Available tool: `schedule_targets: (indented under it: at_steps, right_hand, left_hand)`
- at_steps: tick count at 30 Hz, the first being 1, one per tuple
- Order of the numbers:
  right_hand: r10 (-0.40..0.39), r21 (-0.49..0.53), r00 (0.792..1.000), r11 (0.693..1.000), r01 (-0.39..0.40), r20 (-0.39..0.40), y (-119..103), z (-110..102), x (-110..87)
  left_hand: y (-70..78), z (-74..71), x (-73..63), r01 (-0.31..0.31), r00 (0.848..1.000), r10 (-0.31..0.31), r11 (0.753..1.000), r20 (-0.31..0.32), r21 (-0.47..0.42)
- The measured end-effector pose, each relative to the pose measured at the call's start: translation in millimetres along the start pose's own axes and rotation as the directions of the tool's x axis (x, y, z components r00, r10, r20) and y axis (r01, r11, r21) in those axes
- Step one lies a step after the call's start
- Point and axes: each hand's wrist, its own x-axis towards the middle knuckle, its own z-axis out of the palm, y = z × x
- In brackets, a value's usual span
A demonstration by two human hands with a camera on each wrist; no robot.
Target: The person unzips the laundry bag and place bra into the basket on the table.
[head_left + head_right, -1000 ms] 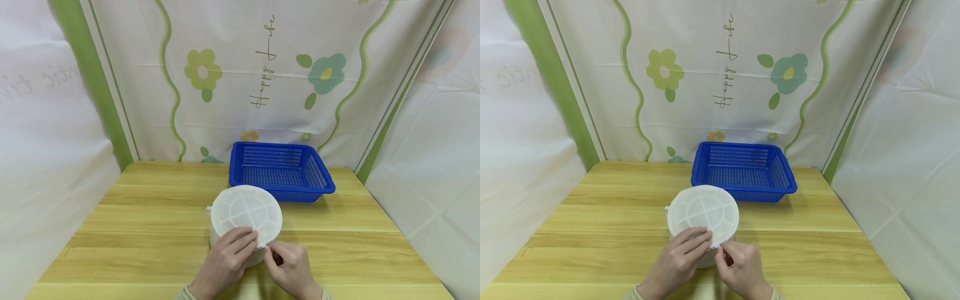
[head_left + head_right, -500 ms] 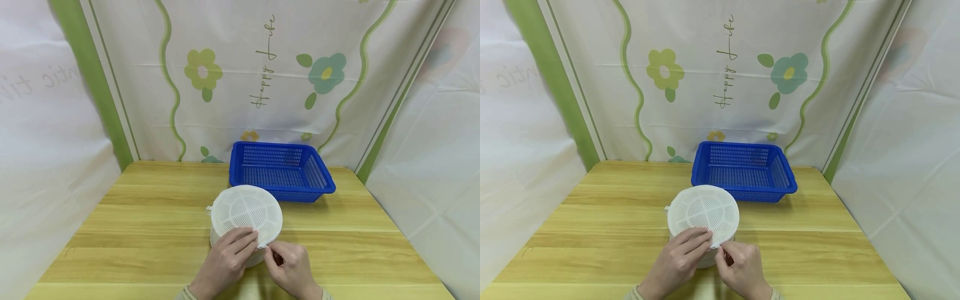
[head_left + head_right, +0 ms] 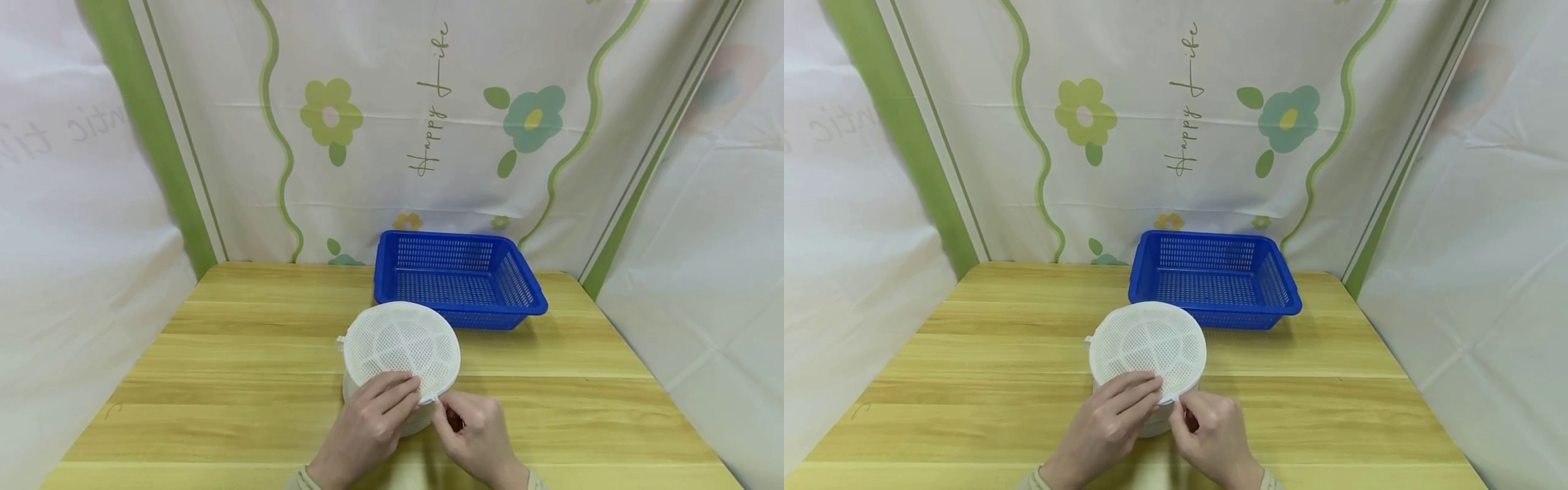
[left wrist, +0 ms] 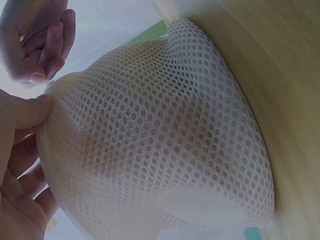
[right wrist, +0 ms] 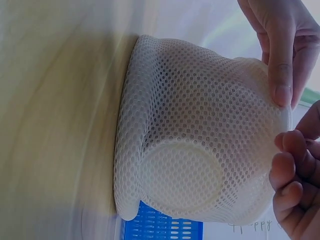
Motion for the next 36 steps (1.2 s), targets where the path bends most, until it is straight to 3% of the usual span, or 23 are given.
schedule_targets:
  at_steps: [8, 21, 36]
  right_hand:
    - [-0.088, 0.057, 0.996, 0.995, 0.086, 0.025, -3.2, 2.0, 4.2]
    - [-0.088, 0.062, 0.996, 0.994, 0.087, 0.023, -4.8, 2.7, 3.8]
    - [-0.086, 0.064, 0.996, 0.994, 0.086, 0.004, -7.6, 3.0, 4.4]
  left_hand:
    - [-1.3, 0.8, 3.0, 0.022, 1.000, -0.022, 1.000, -0.005, -0.021]
    - [-2.0, 1.7, 1.3, 0.030, 0.999, -0.030, 0.999, 0.018, -0.033]
    - [-0.6, 0.8, -1.6, 0.015, 1.000, -0.016, 1.000, 0.022, 0.016]
